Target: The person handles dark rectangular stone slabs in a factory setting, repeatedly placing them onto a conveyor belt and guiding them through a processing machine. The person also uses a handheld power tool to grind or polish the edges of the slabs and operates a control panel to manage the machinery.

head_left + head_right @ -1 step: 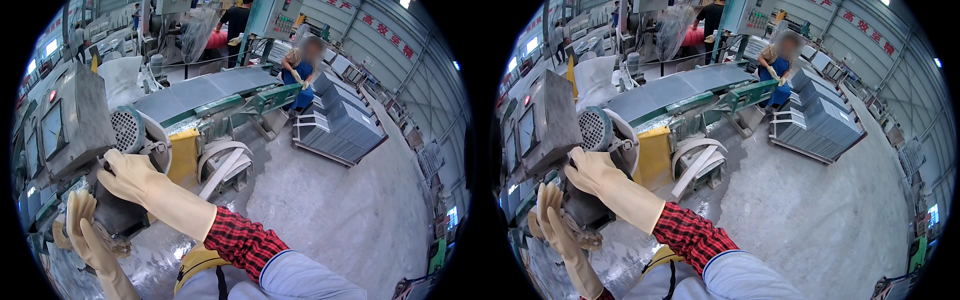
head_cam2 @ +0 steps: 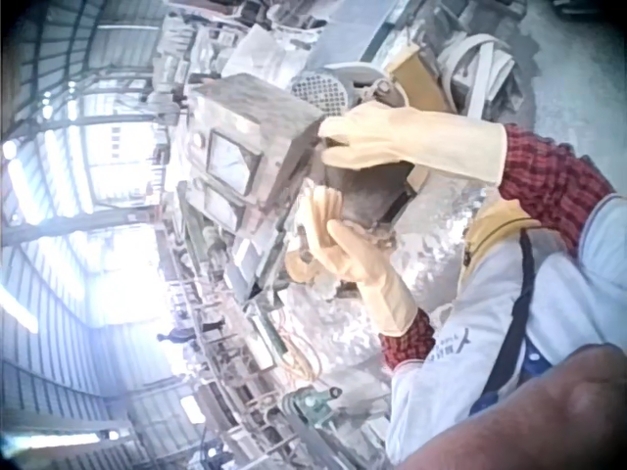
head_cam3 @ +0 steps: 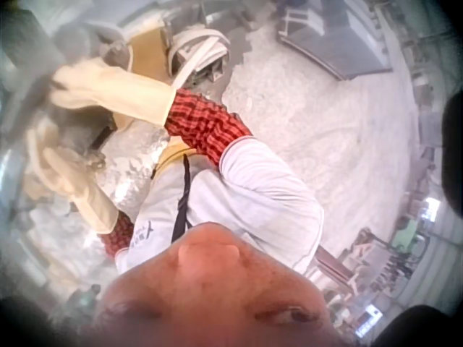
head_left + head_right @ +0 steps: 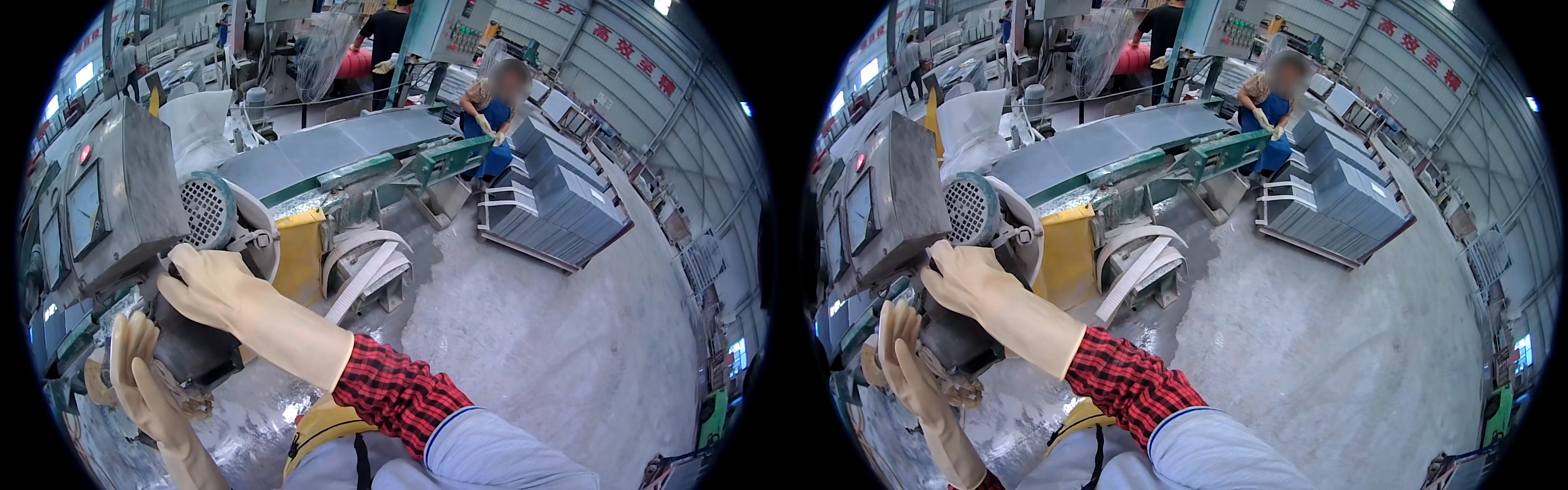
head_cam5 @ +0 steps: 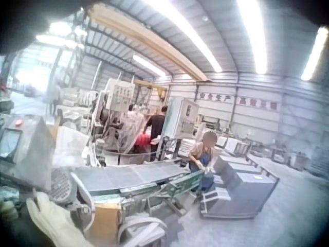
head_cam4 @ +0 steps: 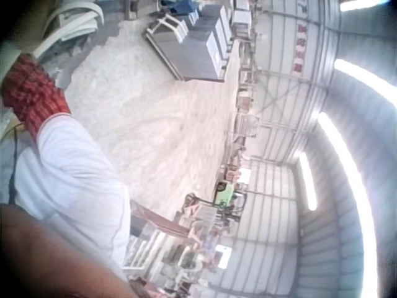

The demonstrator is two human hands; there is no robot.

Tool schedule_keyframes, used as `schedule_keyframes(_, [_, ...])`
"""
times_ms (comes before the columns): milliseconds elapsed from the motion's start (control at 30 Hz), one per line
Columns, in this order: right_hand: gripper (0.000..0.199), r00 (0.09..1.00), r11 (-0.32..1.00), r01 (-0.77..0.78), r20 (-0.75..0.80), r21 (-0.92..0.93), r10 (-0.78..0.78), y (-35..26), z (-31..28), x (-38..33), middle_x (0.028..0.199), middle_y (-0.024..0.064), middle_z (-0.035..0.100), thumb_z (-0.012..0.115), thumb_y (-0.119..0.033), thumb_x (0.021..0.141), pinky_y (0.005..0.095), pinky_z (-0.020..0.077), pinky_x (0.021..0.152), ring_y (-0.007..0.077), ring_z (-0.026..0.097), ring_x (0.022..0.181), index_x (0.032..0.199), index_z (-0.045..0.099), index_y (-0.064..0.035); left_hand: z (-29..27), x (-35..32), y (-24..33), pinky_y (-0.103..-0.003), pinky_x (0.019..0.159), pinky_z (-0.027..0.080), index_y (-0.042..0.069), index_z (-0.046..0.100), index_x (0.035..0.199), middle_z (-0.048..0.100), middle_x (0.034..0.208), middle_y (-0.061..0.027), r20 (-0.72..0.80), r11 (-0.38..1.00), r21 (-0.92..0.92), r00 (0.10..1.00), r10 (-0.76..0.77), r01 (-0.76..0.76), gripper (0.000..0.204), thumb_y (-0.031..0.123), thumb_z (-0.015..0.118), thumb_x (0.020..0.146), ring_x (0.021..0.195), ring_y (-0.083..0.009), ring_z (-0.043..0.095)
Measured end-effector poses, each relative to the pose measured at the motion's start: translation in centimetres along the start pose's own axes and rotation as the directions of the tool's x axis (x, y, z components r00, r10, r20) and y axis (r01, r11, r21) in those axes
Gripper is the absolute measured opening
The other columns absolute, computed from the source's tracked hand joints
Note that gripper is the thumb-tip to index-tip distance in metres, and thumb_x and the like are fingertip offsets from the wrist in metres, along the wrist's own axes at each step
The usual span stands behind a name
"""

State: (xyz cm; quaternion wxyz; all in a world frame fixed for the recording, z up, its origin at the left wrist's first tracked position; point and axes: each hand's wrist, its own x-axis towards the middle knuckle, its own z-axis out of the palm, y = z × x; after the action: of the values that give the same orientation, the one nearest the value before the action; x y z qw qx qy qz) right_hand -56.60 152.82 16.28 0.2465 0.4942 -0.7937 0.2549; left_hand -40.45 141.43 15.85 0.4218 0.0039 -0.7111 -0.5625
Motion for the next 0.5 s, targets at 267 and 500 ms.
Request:
schedule_keyframes(267, [0.040,0.740,0.562,-0.644,0.607,0.518,0.289,-0.8,-6.7,2.5,0.064,0.0163,0.067,0.049,-0.030,0.093,0.0375,0.0560,0.055,0.0303,0.069,0.059,0.110,0.056,0.0054,-0.6,-1.6,-0.4,-0.042,0.109,0.044,-0.008,0.041,0.145,0.052,0.141,-0.0253,-0.039,0.997,0.006,0.996,-0.078,0.078,0.045,0.019,0.039,0.109,0.126,-0.0304,0.057])
schedule_keyframes(500, [0.027,0.908,0.972,-0.160,0.413,0.171,0.077,0.8,-0.9,1.7,0.098,0.0196,0.063,0.052,-0.022,0.096,0.0420,0.0567,0.077,0.0355,0.069,0.085,0.106,0.061,0.0012,-0.3,-1.4,-0.5,-0.043,0.105,0.049,-0.010,0.043,0.143,0.056,0.136,-0.0259,0.002,1.000,0.030,1.000,-0.009,0.009,0.043,0.017,0.040,0.109,0.119,-0.0311,0.061])
